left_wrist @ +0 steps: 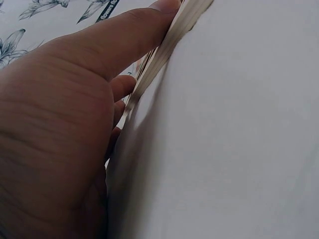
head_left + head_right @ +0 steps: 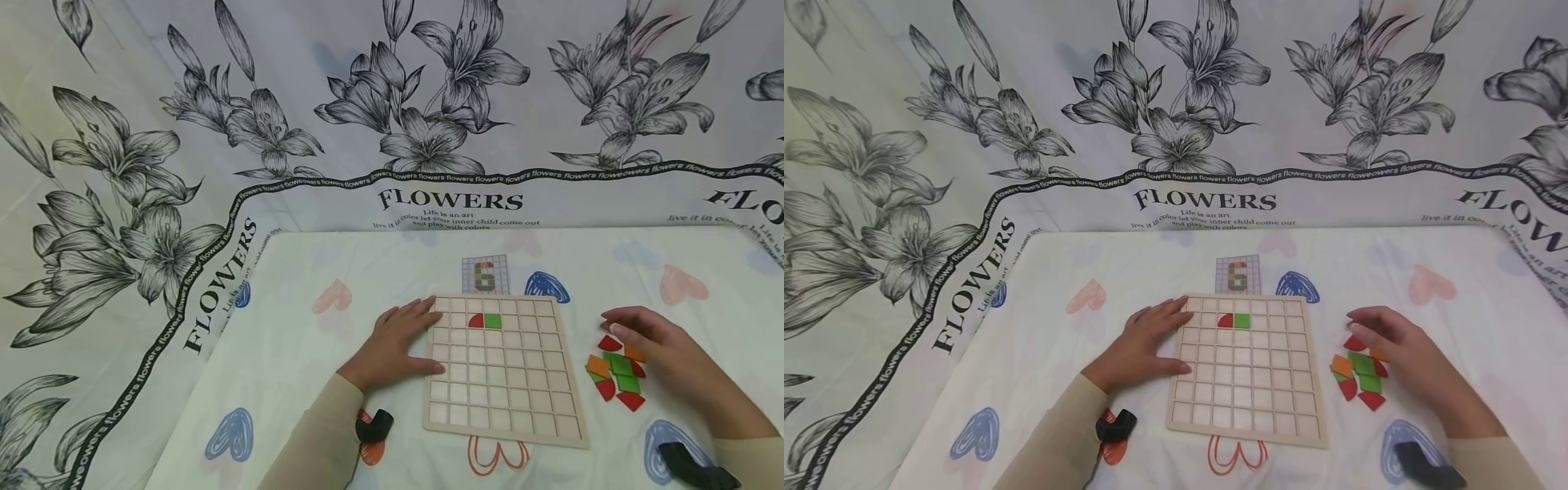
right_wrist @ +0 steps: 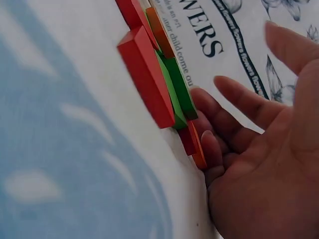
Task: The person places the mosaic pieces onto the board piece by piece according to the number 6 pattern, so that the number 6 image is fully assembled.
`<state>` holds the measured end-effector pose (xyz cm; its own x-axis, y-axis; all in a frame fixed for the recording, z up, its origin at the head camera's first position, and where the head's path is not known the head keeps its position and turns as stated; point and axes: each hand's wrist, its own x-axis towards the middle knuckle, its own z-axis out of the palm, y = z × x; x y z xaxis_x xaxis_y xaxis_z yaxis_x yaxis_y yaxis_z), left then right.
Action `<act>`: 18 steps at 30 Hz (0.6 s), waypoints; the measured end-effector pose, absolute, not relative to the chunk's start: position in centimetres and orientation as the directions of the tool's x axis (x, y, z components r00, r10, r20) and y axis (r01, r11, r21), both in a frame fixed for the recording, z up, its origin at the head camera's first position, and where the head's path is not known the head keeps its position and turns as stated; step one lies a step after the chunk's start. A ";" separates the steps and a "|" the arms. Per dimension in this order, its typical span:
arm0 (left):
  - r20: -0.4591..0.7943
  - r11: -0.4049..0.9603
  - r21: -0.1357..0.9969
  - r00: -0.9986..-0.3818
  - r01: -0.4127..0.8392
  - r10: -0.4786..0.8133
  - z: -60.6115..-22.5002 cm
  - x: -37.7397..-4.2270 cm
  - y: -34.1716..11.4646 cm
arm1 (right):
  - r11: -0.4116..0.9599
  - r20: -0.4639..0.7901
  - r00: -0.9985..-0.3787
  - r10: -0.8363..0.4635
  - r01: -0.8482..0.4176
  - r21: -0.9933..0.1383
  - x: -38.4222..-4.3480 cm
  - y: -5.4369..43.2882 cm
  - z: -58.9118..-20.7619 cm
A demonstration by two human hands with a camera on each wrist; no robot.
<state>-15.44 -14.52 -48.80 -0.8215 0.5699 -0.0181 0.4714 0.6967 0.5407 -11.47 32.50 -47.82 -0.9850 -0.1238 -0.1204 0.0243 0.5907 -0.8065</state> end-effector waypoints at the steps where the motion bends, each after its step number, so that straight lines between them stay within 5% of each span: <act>1: -0.015 0.695 0.541 -0.821 0.474 0.571 -48.8 -15.5 -14.5 | 0.596 -0.125 -0.983 -0.133 0.022 -0.803 -11.5 32.5 -47.9; 18: -0.024 0.698 0.544 -0.823 0.466 0.568 -48.8 -15.6 -14.4 | 0.575 0.128 -0.916 -0.381 -0.343 -0.743 -11.4 32.3 -49.1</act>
